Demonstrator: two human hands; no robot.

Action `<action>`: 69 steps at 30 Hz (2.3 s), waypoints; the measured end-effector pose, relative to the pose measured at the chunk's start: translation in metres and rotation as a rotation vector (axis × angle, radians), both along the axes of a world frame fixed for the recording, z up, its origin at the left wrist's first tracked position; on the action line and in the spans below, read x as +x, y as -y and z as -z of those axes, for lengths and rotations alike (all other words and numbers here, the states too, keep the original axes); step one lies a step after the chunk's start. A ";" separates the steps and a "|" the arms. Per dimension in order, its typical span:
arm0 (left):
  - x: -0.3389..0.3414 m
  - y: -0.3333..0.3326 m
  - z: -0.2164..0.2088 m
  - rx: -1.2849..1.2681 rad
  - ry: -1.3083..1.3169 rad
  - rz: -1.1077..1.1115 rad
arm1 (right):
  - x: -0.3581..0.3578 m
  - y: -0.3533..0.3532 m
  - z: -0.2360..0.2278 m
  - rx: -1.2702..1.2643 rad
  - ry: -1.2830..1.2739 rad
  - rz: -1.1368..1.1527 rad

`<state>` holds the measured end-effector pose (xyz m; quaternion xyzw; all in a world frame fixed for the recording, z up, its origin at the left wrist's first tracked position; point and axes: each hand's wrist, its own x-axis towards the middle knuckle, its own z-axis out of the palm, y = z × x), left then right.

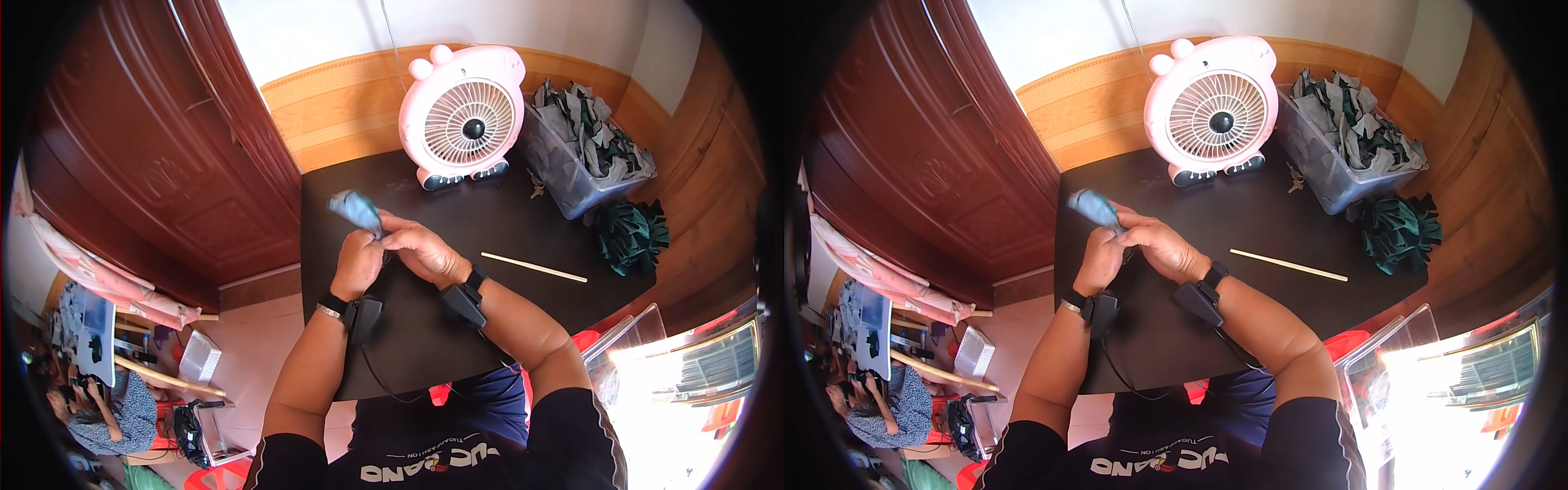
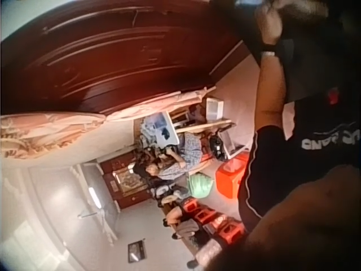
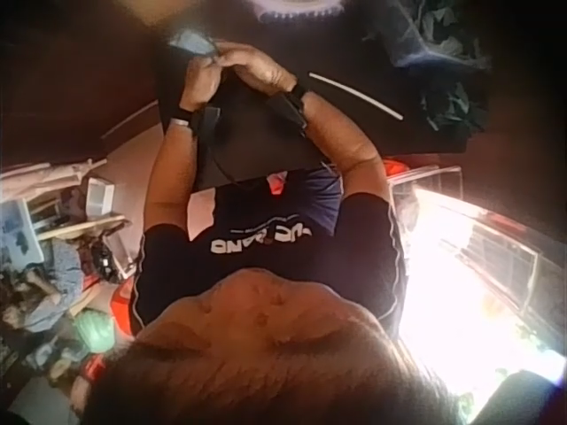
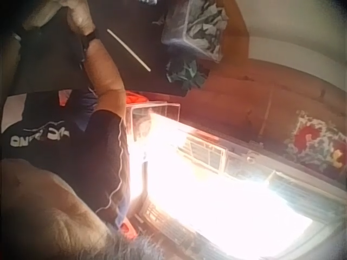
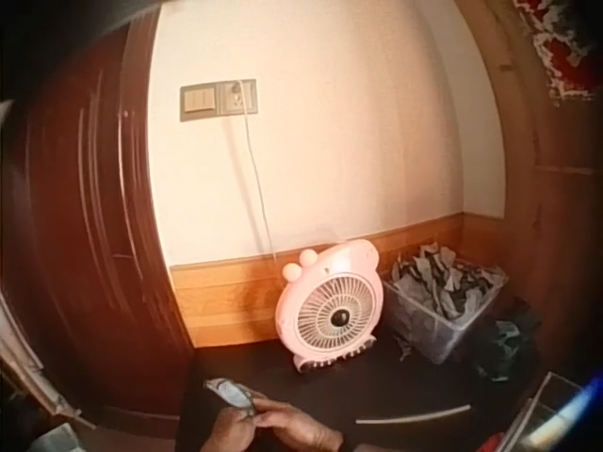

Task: Assembling and shaping small pieces of green and grey fabric using a wooden stick as a guide.

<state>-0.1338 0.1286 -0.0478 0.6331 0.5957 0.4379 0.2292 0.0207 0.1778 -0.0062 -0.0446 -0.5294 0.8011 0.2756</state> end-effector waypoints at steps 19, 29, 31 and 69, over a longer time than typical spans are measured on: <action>0.028 0.032 -0.065 -0.027 -0.304 -0.093 | 0.013 -0.004 -0.016 1.582 0.727 0.707; 0.037 0.019 -0.037 -0.054 -0.242 -0.151 | 0.015 -0.006 -0.011 0.058 0.127 -0.019; 0.008 0.011 -0.029 0.007 -0.189 0.014 | 0.017 -0.010 -0.014 0.171 0.237 -0.088; 0.025 0.011 -0.039 -0.100 1.043 0.072 | 0.030 -0.023 -0.024 0.309 0.421 -0.105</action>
